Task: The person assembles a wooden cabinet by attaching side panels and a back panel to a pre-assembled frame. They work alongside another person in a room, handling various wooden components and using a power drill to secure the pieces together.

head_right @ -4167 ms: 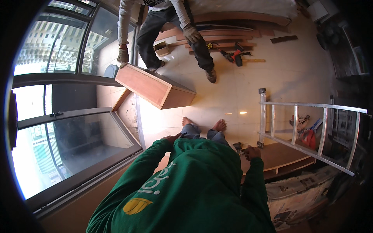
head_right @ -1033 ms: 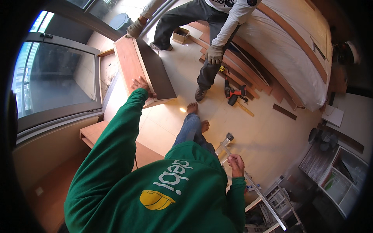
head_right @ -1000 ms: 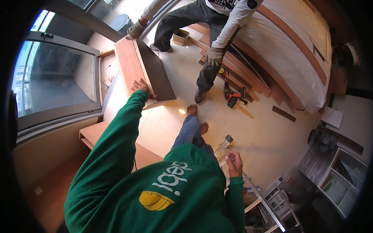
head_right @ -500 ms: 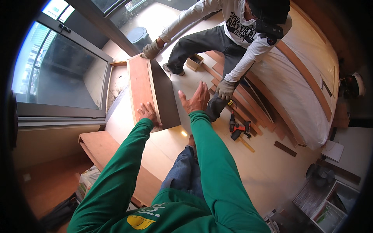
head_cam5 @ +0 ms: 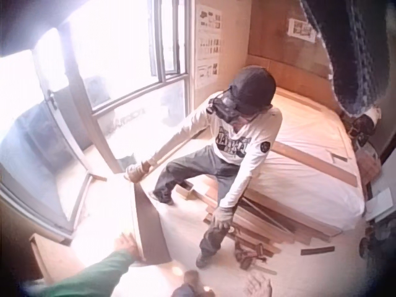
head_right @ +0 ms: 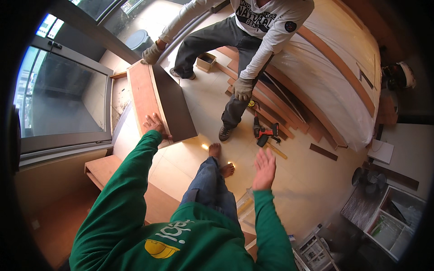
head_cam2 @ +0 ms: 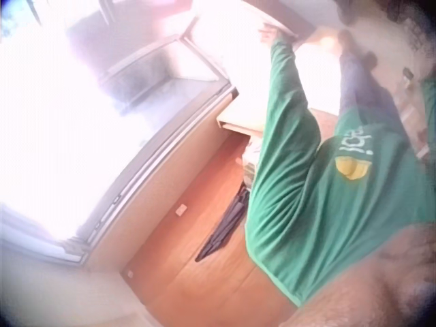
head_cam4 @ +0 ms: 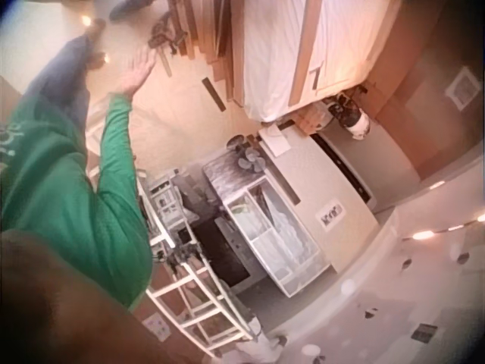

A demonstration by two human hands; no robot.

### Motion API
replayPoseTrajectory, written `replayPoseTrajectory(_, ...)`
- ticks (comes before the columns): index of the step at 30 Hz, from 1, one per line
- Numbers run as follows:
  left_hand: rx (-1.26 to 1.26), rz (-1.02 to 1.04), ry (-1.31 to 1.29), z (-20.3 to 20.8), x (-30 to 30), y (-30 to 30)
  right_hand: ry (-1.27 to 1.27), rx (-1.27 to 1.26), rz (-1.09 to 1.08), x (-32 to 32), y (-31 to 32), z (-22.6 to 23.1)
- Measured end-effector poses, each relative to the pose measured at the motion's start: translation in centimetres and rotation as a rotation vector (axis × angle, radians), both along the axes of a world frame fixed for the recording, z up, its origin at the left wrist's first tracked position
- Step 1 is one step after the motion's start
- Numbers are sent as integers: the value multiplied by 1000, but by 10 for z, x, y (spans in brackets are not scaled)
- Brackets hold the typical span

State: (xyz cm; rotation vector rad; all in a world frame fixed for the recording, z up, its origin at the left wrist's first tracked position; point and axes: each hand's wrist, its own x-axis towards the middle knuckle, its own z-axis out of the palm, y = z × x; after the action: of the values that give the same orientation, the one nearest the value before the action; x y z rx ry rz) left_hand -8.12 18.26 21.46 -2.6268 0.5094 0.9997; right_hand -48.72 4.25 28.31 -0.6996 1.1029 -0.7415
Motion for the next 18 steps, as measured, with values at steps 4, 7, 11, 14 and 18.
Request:
replayPoseTrajectory(4, 51, -66, -7, -2, 3, -6, 257, 221, -338, -156, 175, 40)
replayPoseTrajectory(7, 71, -121, -10, -2, -1, -8, 510, 138, -453, -178, 203, 50)
replayPoseTrajectory(11, 190, -98, -20, 2, -2, -19, 711, -252, -325, -153, 175, 45)
replayPoseTrajectory(14, 169, -131, -16, 0, 3, -16, 809, -742, -175, -93, 91, 39)
replayPoseTrajectory(18, 132, -141, -9, -6, 1, -12, 1103, -1218, -239, 29, -103, 7)
